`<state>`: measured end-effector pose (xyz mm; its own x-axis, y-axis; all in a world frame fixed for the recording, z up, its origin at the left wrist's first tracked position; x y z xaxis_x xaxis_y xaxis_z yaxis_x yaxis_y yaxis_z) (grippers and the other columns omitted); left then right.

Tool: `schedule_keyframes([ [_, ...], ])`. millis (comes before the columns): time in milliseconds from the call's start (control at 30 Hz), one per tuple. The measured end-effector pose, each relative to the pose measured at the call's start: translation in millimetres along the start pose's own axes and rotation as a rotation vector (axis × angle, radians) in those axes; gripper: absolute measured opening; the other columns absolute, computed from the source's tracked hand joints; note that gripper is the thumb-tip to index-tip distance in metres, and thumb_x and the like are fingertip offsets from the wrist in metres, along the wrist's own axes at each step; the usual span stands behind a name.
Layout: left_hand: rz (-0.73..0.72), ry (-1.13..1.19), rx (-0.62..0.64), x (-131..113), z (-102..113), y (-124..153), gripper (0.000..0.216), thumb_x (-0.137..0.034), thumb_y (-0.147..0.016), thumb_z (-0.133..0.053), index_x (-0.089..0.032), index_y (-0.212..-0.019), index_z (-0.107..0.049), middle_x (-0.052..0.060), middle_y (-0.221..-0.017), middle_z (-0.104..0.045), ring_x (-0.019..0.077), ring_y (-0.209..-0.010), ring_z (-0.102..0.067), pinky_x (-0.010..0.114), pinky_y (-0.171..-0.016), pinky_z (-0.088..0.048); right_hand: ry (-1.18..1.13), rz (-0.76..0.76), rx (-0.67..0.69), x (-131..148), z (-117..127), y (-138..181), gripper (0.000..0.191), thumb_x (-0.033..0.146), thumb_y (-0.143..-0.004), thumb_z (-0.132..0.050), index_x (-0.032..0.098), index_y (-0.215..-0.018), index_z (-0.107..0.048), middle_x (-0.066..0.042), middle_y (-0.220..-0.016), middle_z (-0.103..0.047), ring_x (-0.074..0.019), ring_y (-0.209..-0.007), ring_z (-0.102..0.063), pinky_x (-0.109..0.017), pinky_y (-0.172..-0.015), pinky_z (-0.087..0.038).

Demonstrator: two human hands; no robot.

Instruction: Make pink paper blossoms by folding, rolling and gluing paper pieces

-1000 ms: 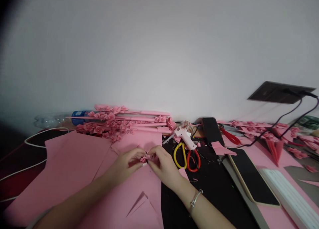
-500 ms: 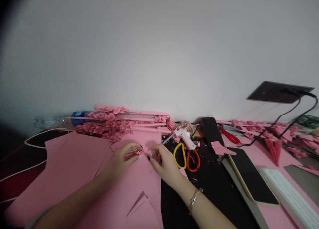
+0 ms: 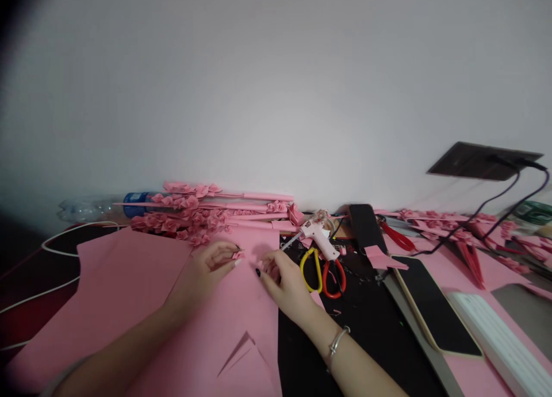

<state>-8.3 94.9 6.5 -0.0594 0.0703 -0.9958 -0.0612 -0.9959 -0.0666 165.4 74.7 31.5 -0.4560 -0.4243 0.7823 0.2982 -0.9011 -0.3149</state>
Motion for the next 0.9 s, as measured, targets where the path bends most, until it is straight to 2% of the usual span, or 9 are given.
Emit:
schedule_keyframes([
  [133, -0.001, 0.032, -0.118, 0.3, 17.7, -7.2, 0.024, -0.034, -0.075, -0.069, -0.019, -0.091, -0.060, 0.007, -0.096, -0.072, 0.0220, -0.098, -0.070, 0.039, -0.094, -0.054, 0.022, 0.003, -0.018, -0.8, 1.7, 0.8, 0.017, 0.009, -0.082, -0.052, 0.019, -0.095, -0.057, -0.004, -0.085, -0.060, -0.0162, -0.071, -0.058, -0.026, -0.060, -0.047],
  [200, 0.010, 0.004, -0.225, -1.0, 34.2, -9.8, 0.026, -0.035, -0.075, -0.070, -0.019, -0.092, -0.059, 0.008, -0.098, -0.072, 0.0226, -0.098, -0.069, 0.040, -0.095, -0.053, 0.025, -0.001, -0.026, -1.4, 2.3, 1.0, 0.016, 0.009, -0.083, -0.051, 0.019, -0.094, -0.057, -0.004, -0.083, -0.061, -0.0160, -0.070, -0.058, -0.026, -0.060, -0.047],
  [300, -0.028, -0.137, -0.368, -9.6, 61.0, -12.0, 0.028, -0.039, -0.079, -0.067, -0.020, -0.099, -0.061, 0.008, -0.104, -0.071, 0.0238, -0.100, -0.067, 0.041, -0.094, -0.053, 0.051, -0.003, -0.052, -1.2, 4.9, 0.5, 0.017, 0.008, -0.083, -0.050, 0.019, -0.094, -0.057, -0.004, -0.084, -0.062, -0.0160, -0.071, -0.057, -0.026, -0.061, -0.046],
  [367, -0.074, -0.238, -0.411, -15.9, 74.8, -13.8, 0.026, -0.040, -0.084, -0.063, -0.022, -0.103, -0.061, 0.008, -0.106, -0.070, 0.0245, -0.098, -0.067, 0.041, -0.089, -0.055, 0.070, 0.002, -0.067, 0.0, 6.7, 0.0, 0.018, 0.008, -0.082, -0.049, 0.019, -0.094, -0.057, -0.005, -0.085, -0.062, -0.0159, -0.071, -0.057, -0.026, -0.061, -0.046],
  [467, -0.137, -0.467, -0.443, -23.9, 88.4, -16.3, 0.024, -0.037, -0.088, -0.059, -0.025, -0.109, -0.060, 0.007, -0.108, -0.070, 0.0261, -0.100, -0.066, 0.043, -0.089, -0.053, 0.068, 0.002, -0.071, 0.9, 7.6, -0.3, 0.018, 0.009, -0.083, -0.047, 0.019, -0.094, -0.057, -0.004, -0.082, -0.060, -0.0153, -0.068, -0.055, -0.025, -0.060, -0.045],
  [567, -0.173, -0.660, -0.443, -28.1, 94.5, -18.6, 0.030, -0.035, -0.090, -0.056, -0.022, -0.117, -0.056, 0.008, -0.108, -0.070, 0.0281, -0.103, -0.064, 0.045, -0.092, -0.050, 0.073, -0.003, -0.065, 0.0, 7.1, 0.3, 0.018, 0.009, -0.083, -0.047, 0.018, -0.095, -0.057, -0.003, -0.081, -0.059, -0.0151, -0.068, -0.055, -0.025, -0.060, -0.045],
  [733, -0.165, -0.790, -0.371, -25.9, 96.5, -22.1, 0.026, -0.028, -0.092, -0.051, -0.021, -0.116, -0.055, 0.007, -0.112, -0.070, 0.0287, -0.106, -0.063, 0.043, -0.094, -0.049, 0.082, 0.002, -0.076, -2.3, 7.6, 0.2, 0.019, 0.009, -0.084, -0.047, 0.019, -0.097, -0.056, -0.002, -0.081, -0.059, -0.0146, -0.068, -0.055, -0.024, -0.061, -0.045],
  [900, -0.211, -0.869, -0.393, -30.5, 96.9, -19.8, 0.024, -0.027, -0.093, -0.048, -0.023, -0.114, -0.057, 0.006, -0.112, -0.069, 0.0300, -0.107, -0.061, 0.045, -0.093, -0.049, 0.082, 0.006, -0.093, -2.9, 9.2, -1.4, 0.018, 0.009, -0.084, -0.047, 0.019, -0.096, -0.056, -0.002, -0.078, -0.058, -0.0144, -0.066, -0.055, -0.024, -0.058, -0.044],
])
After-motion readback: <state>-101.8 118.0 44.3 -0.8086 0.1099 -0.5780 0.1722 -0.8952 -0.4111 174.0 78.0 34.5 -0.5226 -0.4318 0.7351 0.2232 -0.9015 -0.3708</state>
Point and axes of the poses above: each hand's wrist, its own y-axis away from the middle knuckle, its own z-axis out of the back of the hand, x = y × z, the point moved 8 cm from there along -y, towards the middle knuckle
